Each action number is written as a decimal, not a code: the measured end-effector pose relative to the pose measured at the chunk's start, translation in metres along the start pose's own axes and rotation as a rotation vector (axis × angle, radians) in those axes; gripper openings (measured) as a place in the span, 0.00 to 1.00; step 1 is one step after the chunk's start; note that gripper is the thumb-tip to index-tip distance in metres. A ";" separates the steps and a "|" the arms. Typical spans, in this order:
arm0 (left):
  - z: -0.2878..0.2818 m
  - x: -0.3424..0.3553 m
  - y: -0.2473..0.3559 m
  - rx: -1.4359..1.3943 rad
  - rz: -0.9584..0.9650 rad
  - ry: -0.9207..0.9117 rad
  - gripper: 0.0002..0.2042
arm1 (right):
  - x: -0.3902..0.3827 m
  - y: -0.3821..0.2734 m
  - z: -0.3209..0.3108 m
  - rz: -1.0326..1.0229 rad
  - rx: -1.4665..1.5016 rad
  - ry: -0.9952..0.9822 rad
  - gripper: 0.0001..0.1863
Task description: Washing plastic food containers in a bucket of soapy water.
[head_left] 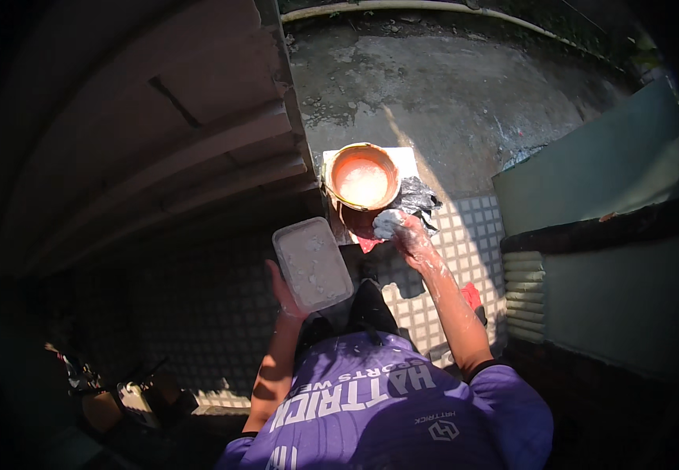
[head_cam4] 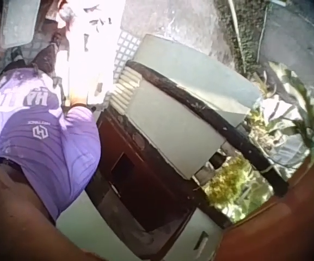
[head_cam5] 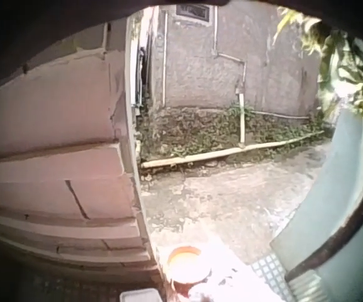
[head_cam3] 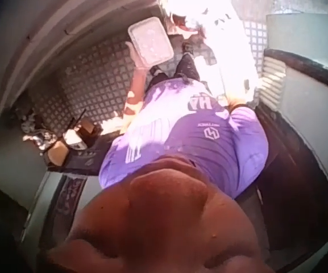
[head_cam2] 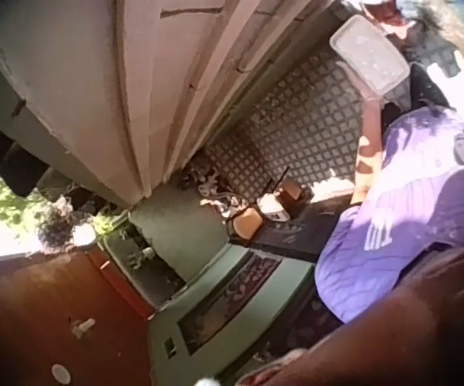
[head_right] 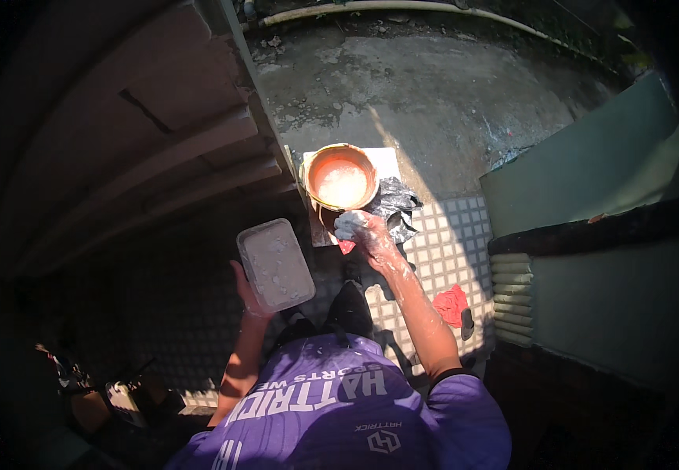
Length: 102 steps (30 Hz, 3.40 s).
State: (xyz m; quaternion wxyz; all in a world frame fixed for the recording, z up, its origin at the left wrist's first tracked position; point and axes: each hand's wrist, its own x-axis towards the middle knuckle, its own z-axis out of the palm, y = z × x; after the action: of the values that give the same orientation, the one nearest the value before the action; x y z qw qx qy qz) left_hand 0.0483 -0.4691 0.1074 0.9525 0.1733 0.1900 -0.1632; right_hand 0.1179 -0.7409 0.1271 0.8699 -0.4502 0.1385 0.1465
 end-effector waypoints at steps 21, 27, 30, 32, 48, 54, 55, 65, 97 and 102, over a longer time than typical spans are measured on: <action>0.032 -0.033 0.034 -0.076 0.099 -0.187 0.46 | -0.034 -0.035 0.177 -0.574 -1.462 -0.707 0.12; 0.039 -0.037 0.035 -0.059 0.099 -0.236 0.46 | -0.020 -0.023 0.183 -0.475 -1.562 -0.793 0.15; 0.038 -0.032 0.031 -0.074 0.073 -0.236 0.46 | -0.003 -0.015 0.183 -0.427 -1.583 -0.747 0.16; 0.033 -0.030 0.030 -0.091 0.052 -0.201 0.46 | -0.006 -0.017 0.200 -0.172 -1.337 -0.674 0.18; 0.041 -0.031 0.027 -0.126 0.080 -0.191 0.42 | 0.011 -0.003 0.221 -0.797 -1.596 -0.667 0.15; 0.043 -0.035 0.030 -0.136 0.082 -0.180 0.42 | 0.022 -0.008 0.208 -0.920 -1.740 -0.688 0.15; 0.042 -0.035 0.030 -0.135 0.080 -0.182 0.42 | 0.029 -0.010 0.195 -0.973 -1.671 -0.794 0.15; 0.044 -0.041 0.038 -0.083 0.049 -0.244 0.46 | -0.021 -0.044 0.202 -0.432 -1.529 -1.047 0.10; 0.034 -0.038 0.027 -0.043 0.103 -0.220 0.42 | -0.040 -0.035 0.185 -0.606 -1.659 -0.971 0.24; 0.038 -0.039 0.024 -0.007 0.196 -0.143 0.38 | -0.030 -0.013 0.181 -1.032 -1.928 -0.672 0.16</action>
State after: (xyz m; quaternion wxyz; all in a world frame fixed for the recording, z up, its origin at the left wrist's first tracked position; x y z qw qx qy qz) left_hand 0.0351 -0.4530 0.1630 0.9756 0.1757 0.1041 -0.0807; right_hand 0.1144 -0.6028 0.2485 0.1121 -0.8714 -0.4725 -0.0697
